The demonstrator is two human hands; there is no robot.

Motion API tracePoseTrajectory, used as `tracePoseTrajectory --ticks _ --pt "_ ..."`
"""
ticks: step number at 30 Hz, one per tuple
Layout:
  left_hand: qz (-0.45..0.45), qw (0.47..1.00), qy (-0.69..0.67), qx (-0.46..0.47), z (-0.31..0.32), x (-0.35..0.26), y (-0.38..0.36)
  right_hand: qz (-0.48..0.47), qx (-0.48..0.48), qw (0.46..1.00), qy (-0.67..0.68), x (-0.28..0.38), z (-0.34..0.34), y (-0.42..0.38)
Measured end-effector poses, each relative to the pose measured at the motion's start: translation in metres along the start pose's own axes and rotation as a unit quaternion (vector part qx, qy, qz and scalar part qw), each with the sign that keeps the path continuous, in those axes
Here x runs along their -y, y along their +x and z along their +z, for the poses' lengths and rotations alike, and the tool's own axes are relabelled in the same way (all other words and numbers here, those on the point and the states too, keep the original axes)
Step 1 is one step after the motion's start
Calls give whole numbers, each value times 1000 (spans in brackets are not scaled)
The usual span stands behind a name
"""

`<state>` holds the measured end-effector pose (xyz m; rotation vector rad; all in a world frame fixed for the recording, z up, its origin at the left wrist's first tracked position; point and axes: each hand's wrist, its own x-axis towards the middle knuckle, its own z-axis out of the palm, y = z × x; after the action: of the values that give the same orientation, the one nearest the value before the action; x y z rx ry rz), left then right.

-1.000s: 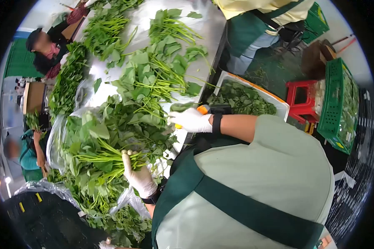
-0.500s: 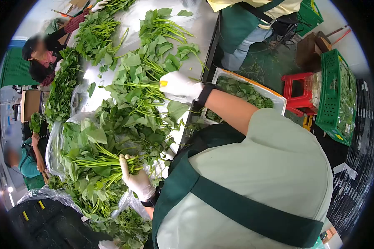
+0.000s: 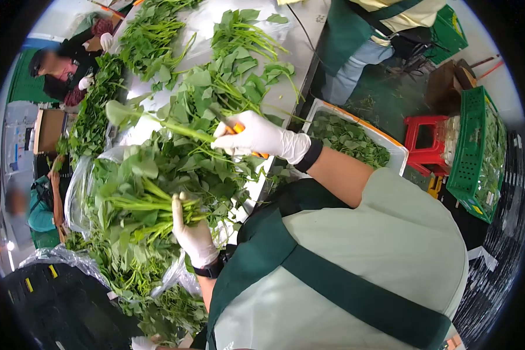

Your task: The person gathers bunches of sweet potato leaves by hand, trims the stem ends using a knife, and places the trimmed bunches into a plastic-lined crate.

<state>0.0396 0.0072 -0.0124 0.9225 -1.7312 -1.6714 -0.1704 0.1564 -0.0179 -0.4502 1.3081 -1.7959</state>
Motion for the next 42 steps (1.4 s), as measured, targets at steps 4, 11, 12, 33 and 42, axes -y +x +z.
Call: tracePoseTrajectory --ticks 4,11,12,33,42 --pt "-174 937 -300 32 18 -17 10 -198 94 932 -289 -28 32 11" --pt "130 976 144 97 0 20 8 -143 72 921 -356 -43 55 4" --pt "130 976 143 97 2 18 8 -126 52 952 -274 -46 52 2" --pt "-21 950 -312 -19 -3 -38 -6 -155 -10 810 -565 -98 25 73" --pt "-34 942 -326 -75 -24 -25 -8 -168 264 757 -574 -148 55 10"
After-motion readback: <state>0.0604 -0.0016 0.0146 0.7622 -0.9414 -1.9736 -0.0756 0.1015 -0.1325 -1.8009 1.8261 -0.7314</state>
